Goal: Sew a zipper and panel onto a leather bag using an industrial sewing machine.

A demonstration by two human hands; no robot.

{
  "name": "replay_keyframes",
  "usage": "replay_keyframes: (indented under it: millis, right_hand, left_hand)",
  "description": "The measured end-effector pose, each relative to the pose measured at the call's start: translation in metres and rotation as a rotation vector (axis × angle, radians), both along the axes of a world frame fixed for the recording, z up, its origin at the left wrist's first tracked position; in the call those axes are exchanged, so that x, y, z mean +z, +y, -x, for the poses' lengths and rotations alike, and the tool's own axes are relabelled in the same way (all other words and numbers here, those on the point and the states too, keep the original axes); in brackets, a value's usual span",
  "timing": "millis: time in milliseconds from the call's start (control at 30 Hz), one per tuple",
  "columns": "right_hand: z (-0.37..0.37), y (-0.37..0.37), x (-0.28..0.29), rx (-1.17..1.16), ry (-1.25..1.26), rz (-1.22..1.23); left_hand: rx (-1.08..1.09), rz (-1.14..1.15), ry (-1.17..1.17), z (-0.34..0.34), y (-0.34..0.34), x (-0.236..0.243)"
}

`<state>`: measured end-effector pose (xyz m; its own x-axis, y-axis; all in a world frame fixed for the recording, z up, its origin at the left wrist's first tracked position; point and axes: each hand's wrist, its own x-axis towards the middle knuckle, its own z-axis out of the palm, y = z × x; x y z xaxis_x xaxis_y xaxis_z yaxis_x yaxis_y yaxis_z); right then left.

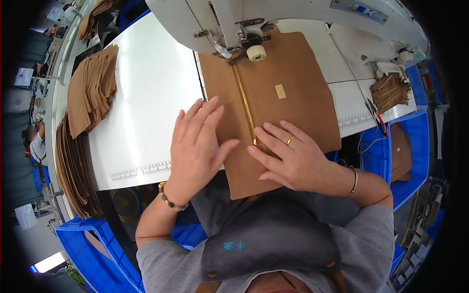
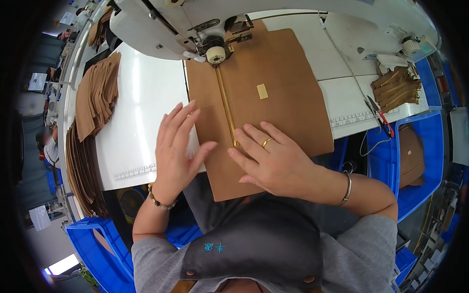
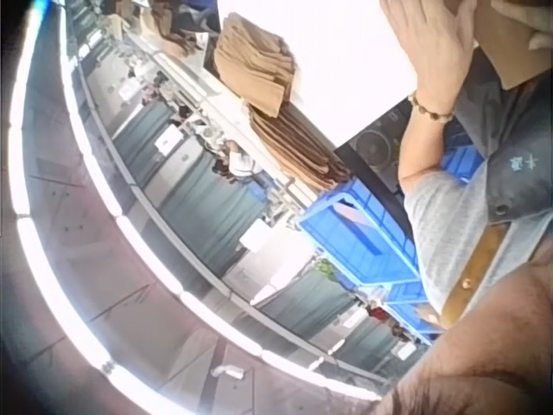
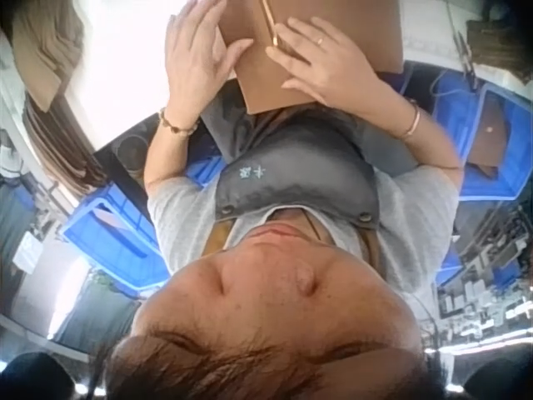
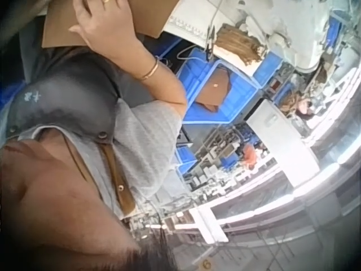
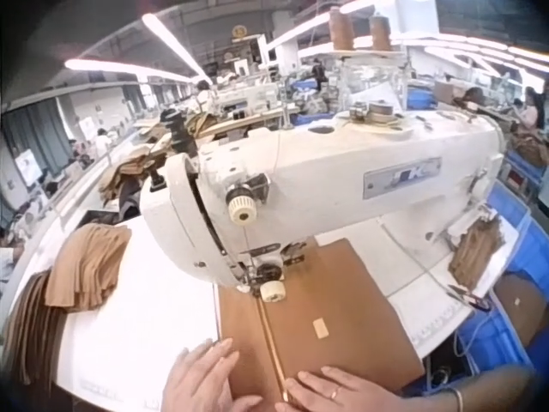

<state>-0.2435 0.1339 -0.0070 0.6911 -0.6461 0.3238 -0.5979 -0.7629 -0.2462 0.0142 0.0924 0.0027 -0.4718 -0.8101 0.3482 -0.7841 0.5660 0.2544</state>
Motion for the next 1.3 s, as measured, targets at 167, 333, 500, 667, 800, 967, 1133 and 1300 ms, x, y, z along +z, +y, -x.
replay_keyframes:
  millis: [167, 333, 500, 667, 800, 967, 1133, 1300]
  right_hand:
    - [0.013, -0.028, 0.006, 0.141, -0.019, -0.063]
    - [0.016, -0.072, -0.001, -0.061, -0.056, -0.063]
    - [0.009, -0.077, -0.007, -0.035, 0.024, 0.04]
    - [0.011, -0.079, -0.002, -0.012, 0.058, 0.044]
    - [0.014, -0.082, 0.002, -0.007, 0.095, 0.035]
    - [0.016, -0.081, 0.004, -0.002, 0.136, 0.068]
    - [0.014, -0.085, 0.004, 0.002, 0.147, 0.074]
    - [0.013, -0.101, -0.001, -0.013, 0.12, 0.055]
  left_hand:
    - [-0.212, -0.117, -0.039, 0.012, -0.021, -0.006]
    - [-0.206, -0.131, 0.005, 0.01, -0.021, -0.012]
    - [-0.128, -0.202, 0.103, 0.014, -0.018, -0.013]
    - [-0.176, -0.134, 0.002, 0.017, -0.022, -0.009]
    - [-0.178, -0.125, -0.096, 0.022, -0.02, -0.005]
    - [-0.179, -0.1, -0.131, 0.024, -0.021, -0.001]
    - [-0.186, -0.066, -0.16, 0.025, -0.029, 0.0]
    - [-0.188, -0.047, -0.131, 0.023, -0.05, 0.0]
